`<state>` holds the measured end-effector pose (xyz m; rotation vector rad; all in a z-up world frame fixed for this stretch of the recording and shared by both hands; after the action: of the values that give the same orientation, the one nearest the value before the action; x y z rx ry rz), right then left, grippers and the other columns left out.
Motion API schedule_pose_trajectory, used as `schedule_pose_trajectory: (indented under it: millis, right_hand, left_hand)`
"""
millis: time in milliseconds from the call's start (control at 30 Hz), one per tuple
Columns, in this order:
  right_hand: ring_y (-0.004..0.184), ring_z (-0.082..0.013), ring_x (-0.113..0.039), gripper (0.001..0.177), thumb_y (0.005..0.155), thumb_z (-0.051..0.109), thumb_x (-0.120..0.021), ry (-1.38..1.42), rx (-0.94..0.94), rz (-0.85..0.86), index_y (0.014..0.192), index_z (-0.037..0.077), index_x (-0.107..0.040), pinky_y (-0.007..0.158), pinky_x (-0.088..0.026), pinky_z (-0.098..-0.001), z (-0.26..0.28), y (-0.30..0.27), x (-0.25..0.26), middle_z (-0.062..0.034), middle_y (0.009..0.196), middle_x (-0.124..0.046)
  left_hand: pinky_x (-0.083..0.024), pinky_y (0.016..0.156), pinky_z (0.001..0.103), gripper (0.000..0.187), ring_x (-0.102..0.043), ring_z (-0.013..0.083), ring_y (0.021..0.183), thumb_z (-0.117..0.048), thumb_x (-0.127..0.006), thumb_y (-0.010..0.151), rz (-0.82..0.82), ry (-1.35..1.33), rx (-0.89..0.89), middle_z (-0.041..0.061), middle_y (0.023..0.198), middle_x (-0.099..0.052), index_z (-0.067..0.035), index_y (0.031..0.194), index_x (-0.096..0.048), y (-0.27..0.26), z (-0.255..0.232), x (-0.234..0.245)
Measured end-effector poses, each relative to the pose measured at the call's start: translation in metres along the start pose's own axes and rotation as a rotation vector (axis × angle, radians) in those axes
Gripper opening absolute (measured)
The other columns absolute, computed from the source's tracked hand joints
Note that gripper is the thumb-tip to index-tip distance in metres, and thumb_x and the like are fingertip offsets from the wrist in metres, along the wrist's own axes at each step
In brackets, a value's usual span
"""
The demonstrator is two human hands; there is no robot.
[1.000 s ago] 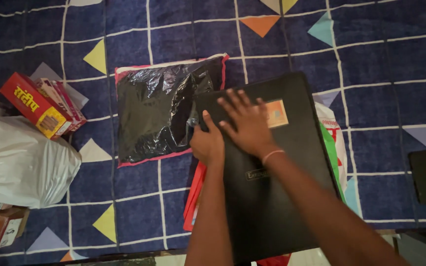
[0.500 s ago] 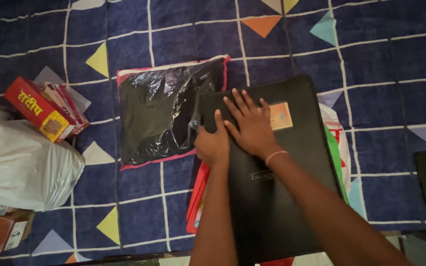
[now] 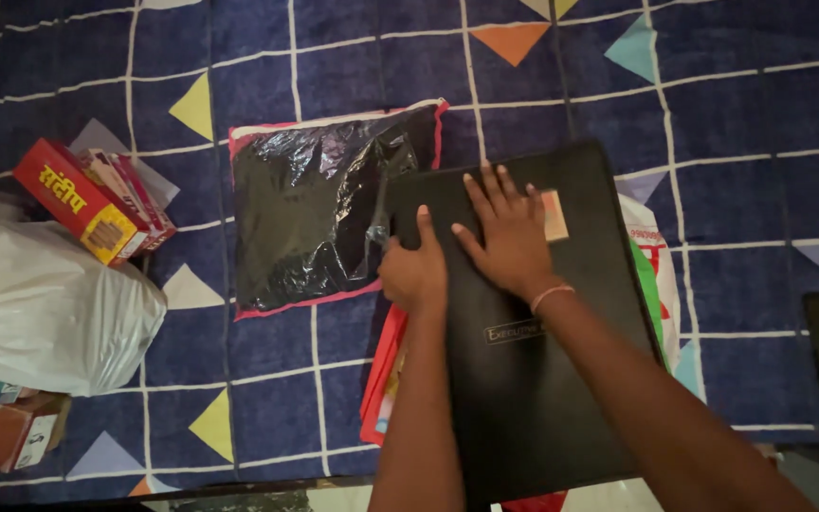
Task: Moving a folder and several patterned mailing bags from a bed onto a high shelf inside a closet.
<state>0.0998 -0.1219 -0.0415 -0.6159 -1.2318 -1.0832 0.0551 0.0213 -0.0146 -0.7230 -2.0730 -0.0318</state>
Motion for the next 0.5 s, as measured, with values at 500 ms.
schedule_pose_trajectory:
  millis: [500]
  right_hand:
    - [0.159,-0.0321,-0.014,0.086,0.100,0.059,-0.042,0.057,-0.113,-0.006,0.163,0.003,-0.026,0.121,-0.010,-0.0651,-0.002,-0.029,0.015,-0.0152,0.172,-0.018]
  left_hand:
    - [-0.056,0.079,0.055,0.078,-0.072,0.0440,0.090,-0.075,-0.054,0.087,0.024,-0.055,-0.033,0.023,0.095,-0.075,-0.002,0.101,-0.075,-0.007,0.003,0.005]
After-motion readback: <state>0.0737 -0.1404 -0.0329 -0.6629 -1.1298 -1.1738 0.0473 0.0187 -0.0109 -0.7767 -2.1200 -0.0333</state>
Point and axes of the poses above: each hand's wrist, its own y-axis towards the middle knuckle, its own x-axis out of the back of the hand, z = x × y, the point moved 1 cm from there along y, towards the middle knuckle
